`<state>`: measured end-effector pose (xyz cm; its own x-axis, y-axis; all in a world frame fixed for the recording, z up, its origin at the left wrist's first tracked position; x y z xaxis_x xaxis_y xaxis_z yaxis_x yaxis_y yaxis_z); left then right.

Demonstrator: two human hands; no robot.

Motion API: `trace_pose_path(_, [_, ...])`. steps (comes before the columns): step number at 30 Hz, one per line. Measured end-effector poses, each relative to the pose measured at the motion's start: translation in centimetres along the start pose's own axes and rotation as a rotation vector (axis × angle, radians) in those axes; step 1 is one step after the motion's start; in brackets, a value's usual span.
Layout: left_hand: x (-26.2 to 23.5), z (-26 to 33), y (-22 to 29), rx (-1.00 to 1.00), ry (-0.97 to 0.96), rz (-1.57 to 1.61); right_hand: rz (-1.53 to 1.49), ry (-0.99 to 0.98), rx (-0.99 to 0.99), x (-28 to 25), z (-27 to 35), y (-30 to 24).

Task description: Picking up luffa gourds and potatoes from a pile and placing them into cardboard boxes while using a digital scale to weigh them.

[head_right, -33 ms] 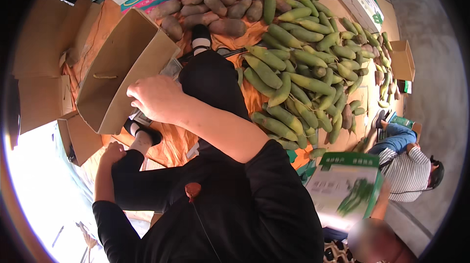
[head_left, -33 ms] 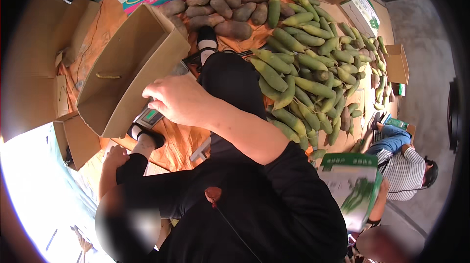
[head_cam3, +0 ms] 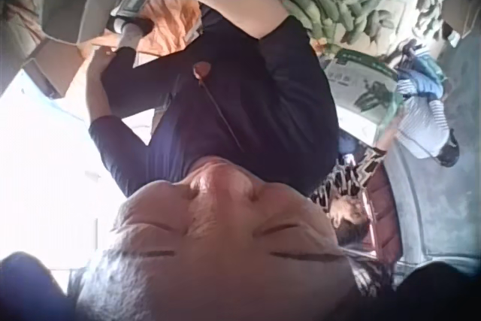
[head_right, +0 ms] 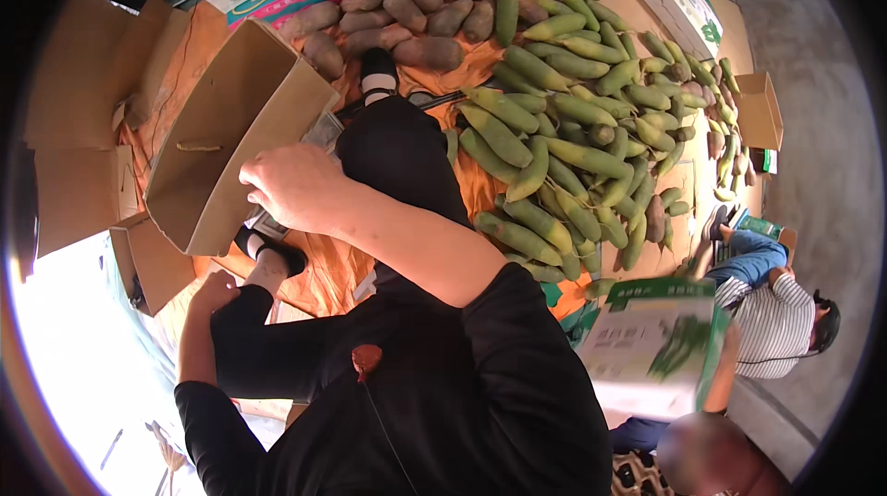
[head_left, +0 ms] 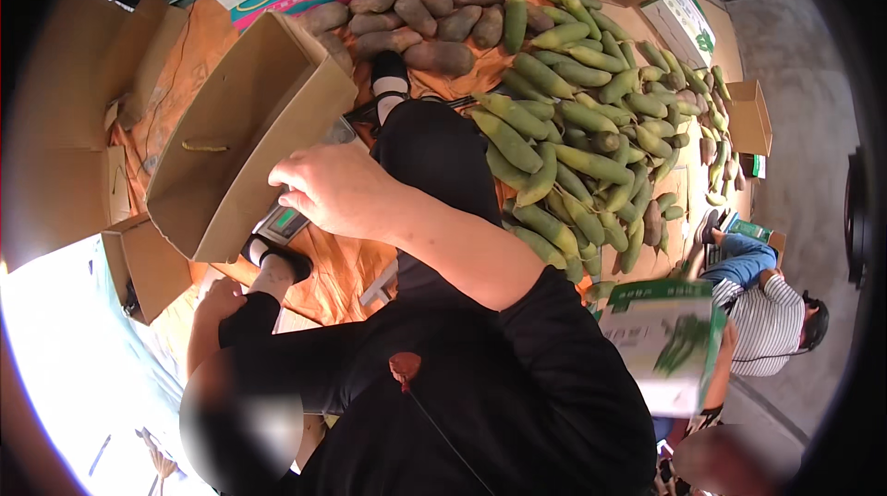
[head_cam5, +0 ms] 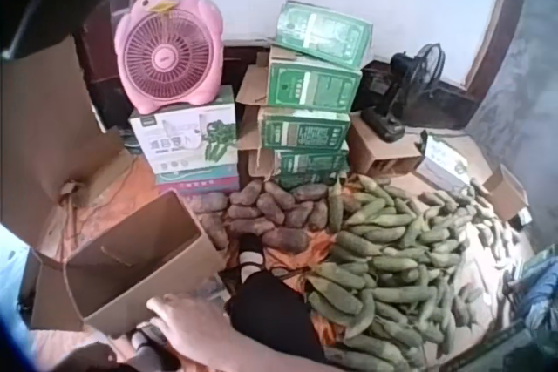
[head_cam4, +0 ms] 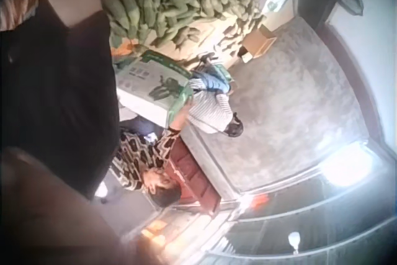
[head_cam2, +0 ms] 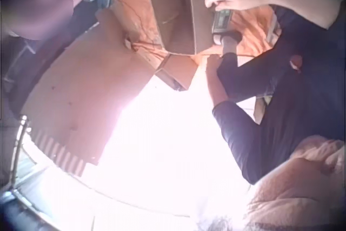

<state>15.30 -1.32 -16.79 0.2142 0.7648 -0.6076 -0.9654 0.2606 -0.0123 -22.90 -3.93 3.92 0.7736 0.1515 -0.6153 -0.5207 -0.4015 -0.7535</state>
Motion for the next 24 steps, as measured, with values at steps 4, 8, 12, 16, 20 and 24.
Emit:
trace_pose_path(4, [-0.4, 0.8, -1.6, -0.041, -0.216, 0.304, -0.036, 0.012, 0.003, 0.1, -0.1, -0.3])
trace_pose_path(8, [-2.2, 3.2, -2.6, -0.042, -0.163, 0.204, -0.011, -0.050, 0.010, 0.7, -0.4, -0.4])
trace_pose_path(12, [-2.2, 3.3, -1.1, -0.014, -0.116, 0.240, 0.000, -0.068, 0.027, 0.6, -0.5, -0.8])
trace_pose_path(16, [-1.6, 3.0, -1.4, -0.083, -0.178, 0.117, -0.059, -0.094, 0.043, 1.3, -1.0, -0.9])
trace_pose_path(20, [-1.9, 2.5, -2.0, -0.183, -0.162, 0.006, -0.052, -0.143, 0.096, 1.4, -1.0, -0.5])
trace_pose_path(24, [-1.6, 2.1, -1.6, -0.130, -0.147, -0.107, -0.059, -0.113, 0.088, 1.2, -0.8, -0.5])
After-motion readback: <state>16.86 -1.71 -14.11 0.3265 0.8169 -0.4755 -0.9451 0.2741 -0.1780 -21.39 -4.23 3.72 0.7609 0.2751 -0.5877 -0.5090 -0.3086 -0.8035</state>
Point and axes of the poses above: each hand's wrist, its own z-axis away from the middle knuckle, its own x-axis out of the palm, y = z × x, the point moved 8 cm from there along -z, towards the middle knuckle, and after that the axes turned 10 degrees about -x, right-handed, at the moved point
